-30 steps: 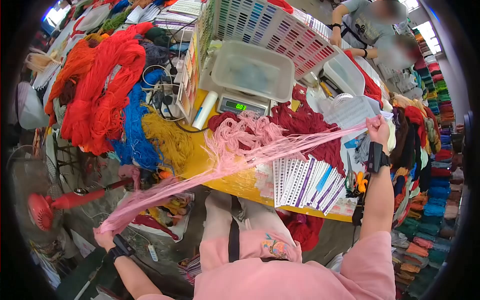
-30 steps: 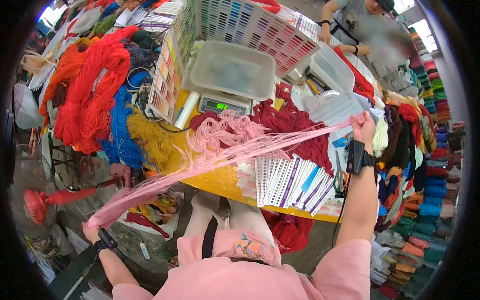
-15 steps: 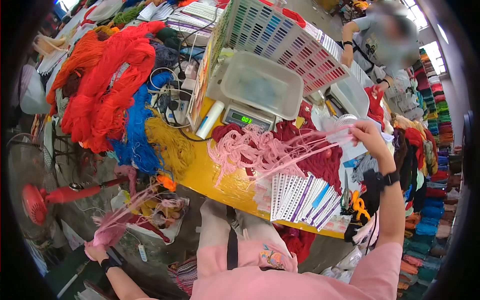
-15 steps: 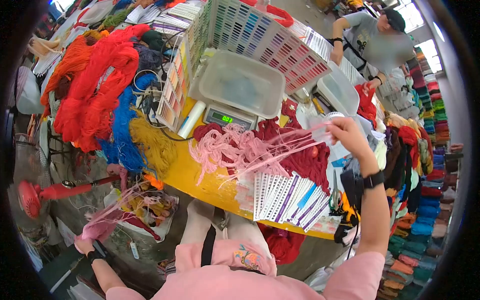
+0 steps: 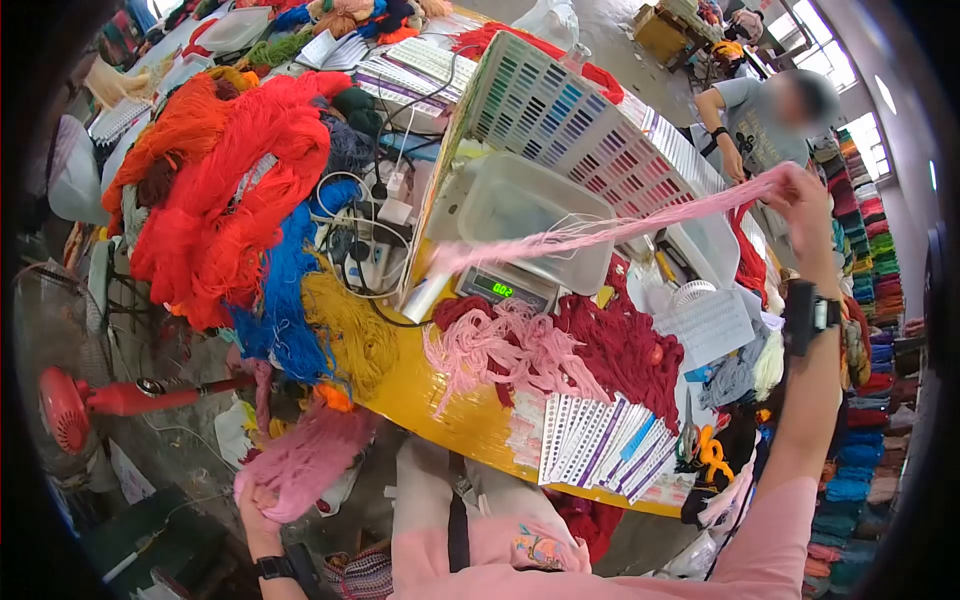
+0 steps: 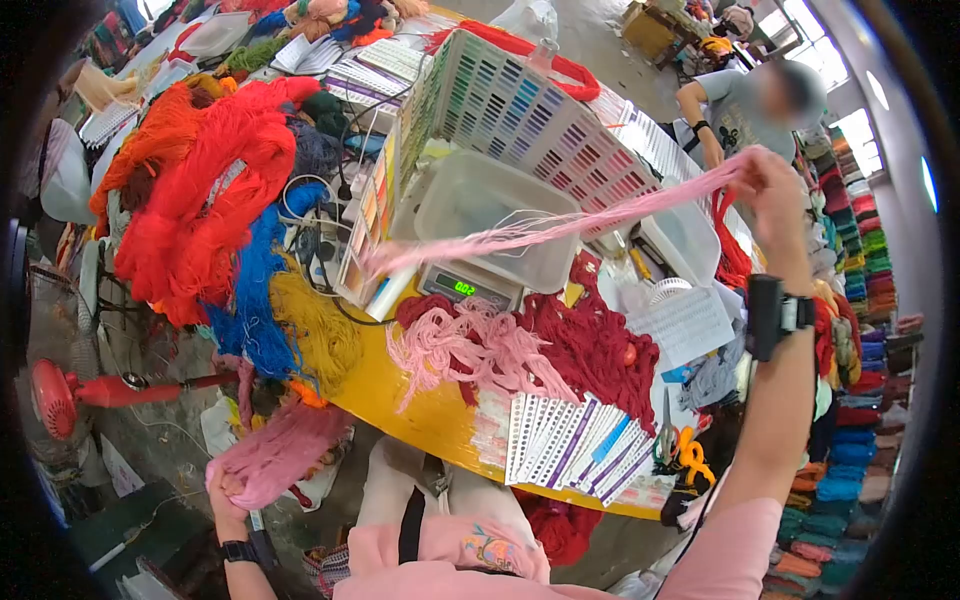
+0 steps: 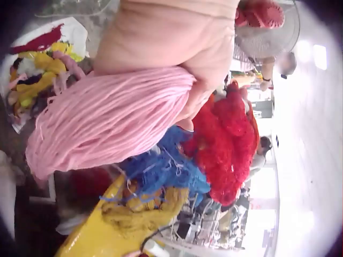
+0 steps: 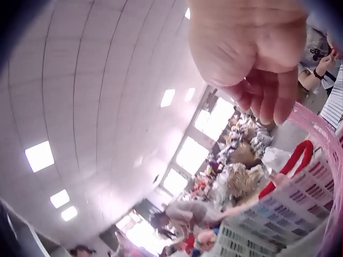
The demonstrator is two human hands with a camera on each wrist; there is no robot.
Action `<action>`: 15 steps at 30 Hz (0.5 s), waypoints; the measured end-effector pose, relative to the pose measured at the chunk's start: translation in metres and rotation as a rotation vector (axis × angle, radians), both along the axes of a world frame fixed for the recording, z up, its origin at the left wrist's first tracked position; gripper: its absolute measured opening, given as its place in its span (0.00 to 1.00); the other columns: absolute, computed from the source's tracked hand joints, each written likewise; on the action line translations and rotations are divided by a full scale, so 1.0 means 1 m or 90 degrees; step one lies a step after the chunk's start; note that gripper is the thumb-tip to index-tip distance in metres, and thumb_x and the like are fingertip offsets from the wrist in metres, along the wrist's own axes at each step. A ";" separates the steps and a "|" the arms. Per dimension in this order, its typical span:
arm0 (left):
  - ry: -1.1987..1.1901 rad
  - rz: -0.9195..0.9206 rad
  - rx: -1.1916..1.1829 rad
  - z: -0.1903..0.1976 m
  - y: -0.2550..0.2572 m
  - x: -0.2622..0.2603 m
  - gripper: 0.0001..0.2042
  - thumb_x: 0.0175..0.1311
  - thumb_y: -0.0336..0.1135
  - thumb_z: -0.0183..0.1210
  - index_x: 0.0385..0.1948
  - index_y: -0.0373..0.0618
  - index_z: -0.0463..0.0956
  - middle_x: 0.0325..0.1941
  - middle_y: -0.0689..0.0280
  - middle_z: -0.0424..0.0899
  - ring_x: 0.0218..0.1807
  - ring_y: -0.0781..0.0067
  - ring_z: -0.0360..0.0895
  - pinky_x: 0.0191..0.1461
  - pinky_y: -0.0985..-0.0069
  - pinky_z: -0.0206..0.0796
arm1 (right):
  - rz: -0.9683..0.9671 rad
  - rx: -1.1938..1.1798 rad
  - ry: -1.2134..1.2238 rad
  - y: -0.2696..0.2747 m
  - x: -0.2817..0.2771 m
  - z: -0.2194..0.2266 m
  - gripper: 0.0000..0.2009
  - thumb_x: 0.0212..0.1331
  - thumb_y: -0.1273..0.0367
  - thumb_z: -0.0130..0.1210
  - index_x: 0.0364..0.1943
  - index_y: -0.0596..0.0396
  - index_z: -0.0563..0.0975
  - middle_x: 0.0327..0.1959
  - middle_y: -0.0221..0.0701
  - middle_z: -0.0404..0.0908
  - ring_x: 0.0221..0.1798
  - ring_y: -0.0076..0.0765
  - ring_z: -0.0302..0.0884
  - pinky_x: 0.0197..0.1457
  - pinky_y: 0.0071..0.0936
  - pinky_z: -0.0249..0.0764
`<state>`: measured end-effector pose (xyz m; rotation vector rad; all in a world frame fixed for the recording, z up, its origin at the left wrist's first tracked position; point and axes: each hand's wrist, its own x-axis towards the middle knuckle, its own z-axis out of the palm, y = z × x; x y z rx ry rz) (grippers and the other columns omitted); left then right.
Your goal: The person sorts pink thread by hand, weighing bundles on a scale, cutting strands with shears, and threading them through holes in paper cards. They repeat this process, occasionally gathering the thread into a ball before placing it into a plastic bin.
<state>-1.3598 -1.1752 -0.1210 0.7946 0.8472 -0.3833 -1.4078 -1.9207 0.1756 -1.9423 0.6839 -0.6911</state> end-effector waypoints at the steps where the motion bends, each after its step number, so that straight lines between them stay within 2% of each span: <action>1: 0.015 -0.048 -0.009 0.004 -0.012 -0.001 0.09 0.54 0.32 0.45 0.14 0.51 0.61 0.07 0.79 0.51 0.07 0.90 0.47 0.11 0.91 0.40 | 0.065 -0.165 0.092 0.014 0.010 -0.013 0.09 0.50 0.68 0.43 0.30 0.59 0.70 0.24 0.28 0.71 0.25 0.22 0.70 0.29 0.19 0.70; 2: 0.031 -0.098 -0.017 0.008 -0.024 -0.002 0.09 0.54 0.33 0.45 0.15 0.50 0.62 0.07 0.78 0.52 0.07 0.89 0.47 0.11 0.90 0.40 | 0.028 -0.068 0.119 0.032 0.024 -0.030 0.09 0.49 0.68 0.43 0.30 0.58 0.71 0.24 0.27 0.71 0.25 0.22 0.70 0.29 0.19 0.70; 3: 0.028 -0.100 -0.015 0.015 -0.038 -0.001 0.09 0.54 0.33 0.45 0.15 0.50 0.62 0.07 0.78 0.52 0.07 0.89 0.47 0.11 0.90 0.40 | -0.010 0.029 0.146 0.051 0.040 -0.051 0.08 0.48 0.69 0.43 0.29 0.58 0.71 0.24 0.27 0.71 0.25 0.22 0.70 0.29 0.20 0.69; 4: 0.045 -0.167 -0.011 0.023 -0.052 0.001 0.08 0.54 0.33 0.45 0.16 0.48 0.63 0.06 0.78 0.52 0.07 0.89 0.48 0.11 0.90 0.40 | 0.081 0.055 0.143 0.068 0.049 -0.078 0.09 0.49 0.69 0.41 0.28 0.58 0.72 0.23 0.28 0.71 0.25 0.23 0.70 0.28 0.20 0.68; 5: 0.063 -0.234 -0.006 0.028 -0.064 0.002 0.07 0.54 0.33 0.46 0.17 0.47 0.65 0.06 0.78 0.52 0.07 0.88 0.48 0.11 0.89 0.41 | 0.142 -0.150 0.155 0.080 0.054 -0.110 0.10 0.50 0.67 0.42 0.28 0.57 0.73 0.22 0.30 0.72 0.24 0.24 0.70 0.28 0.21 0.67; 6: 0.062 -0.250 -0.053 0.029 -0.073 0.002 0.06 0.53 0.33 0.46 0.20 0.44 0.67 0.06 0.77 0.54 0.07 0.88 0.49 0.12 0.88 0.42 | 0.155 -0.307 0.106 0.084 0.057 -0.160 0.10 0.51 0.65 0.42 0.30 0.55 0.73 0.21 0.34 0.73 0.23 0.30 0.70 0.27 0.24 0.66; 7: 0.063 -0.253 -0.051 0.034 -0.084 0.003 0.06 0.53 0.33 0.46 0.20 0.44 0.67 0.06 0.77 0.54 0.07 0.88 0.49 0.12 0.88 0.42 | 0.203 -0.392 0.236 0.089 0.057 -0.202 0.10 0.51 0.65 0.42 0.29 0.54 0.73 0.20 0.36 0.73 0.24 0.38 0.71 0.27 0.29 0.66; 8: 0.049 -0.293 -0.065 0.042 -0.097 0.006 0.06 0.54 0.34 0.46 0.20 0.44 0.67 0.06 0.77 0.54 0.07 0.87 0.49 0.12 0.88 0.42 | 0.185 -0.502 0.280 0.118 0.055 -0.223 0.10 0.50 0.67 0.41 0.27 0.54 0.73 0.19 0.37 0.73 0.24 0.44 0.71 0.27 0.34 0.67; 9: 0.037 -0.333 -0.080 0.051 -0.109 0.008 0.07 0.54 0.34 0.46 0.20 0.44 0.67 0.06 0.77 0.54 0.07 0.87 0.49 0.12 0.88 0.42 | 0.306 -0.555 0.646 0.138 0.049 -0.231 0.08 0.47 0.68 0.42 0.28 0.52 0.73 0.20 0.37 0.73 0.25 0.46 0.71 0.29 0.36 0.67; 10: 0.036 -0.331 -0.082 0.058 -0.120 0.008 0.07 0.54 0.35 0.46 0.21 0.43 0.67 0.06 0.76 0.55 0.07 0.87 0.49 0.12 0.87 0.42 | 0.265 -0.500 0.607 0.141 0.035 -0.269 0.10 0.44 0.69 0.43 0.33 0.51 0.72 0.26 0.38 0.73 0.26 0.45 0.71 0.29 0.34 0.68; 11: 0.040 -0.333 -0.080 0.064 -0.128 0.010 0.07 0.54 0.35 0.46 0.21 0.43 0.67 0.06 0.76 0.55 0.07 0.87 0.49 0.12 0.87 0.42 | 0.192 -0.438 0.435 0.154 0.024 -0.276 0.12 0.42 0.71 0.46 0.35 0.52 0.71 0.33 0.40 0.71 0.28 0.43 0.71 0.30 0.34 0.68; 13: 0.028 -0.369 -0.138 0.073 -0.140 0.010 0.08 0.54 0.34 0.45 0.19 0.43 0.66 0.06 0.75 0.55 0.07 0.86 0.49 0.12 0.86 0.42 | 0.113 -0.272 0.244 0.177 0.012 -0.267 0.11 0.41 0.73 0.49 0.33 0.55 0.70 0.34 0.37 0.69 0.29 0.38 0.71 0.29 0.32 0.69; 14: 0.034 -0.365 -0.135 0.075 -0.147 0.010 0.08 0.54 0.34 0.45 0.19 0.43 0.66 0.06 0.75 0.55 0.07 0.86 0.49 0.12 0.86 0.42 | 0.118 -0.268 0.248 0.186 0.006 -0.254 0.11 0.41 0.73 0.49 0.33 0.55 0.70 0.34 0.37 0.69 0.29 0.38 0.71 0.29 0.32 0.69; 15: 0.039 -0.377 -0.153 0.077 -0.153 0.010 0.08 0.54 0.34 0.44 0.18 0.43 0.66 0.06 0.75 0.55 0.07 0.86 0.50 0.12 0.86 0.42 | 0.146 -0.126 0.168 0.196 0.001 -0.234 0.11 0.41 0.74 0.49 0.33 0.56 0.70 0.33 0.35 0.69 0.29 0.36 0.70 0.30 0.29 0.68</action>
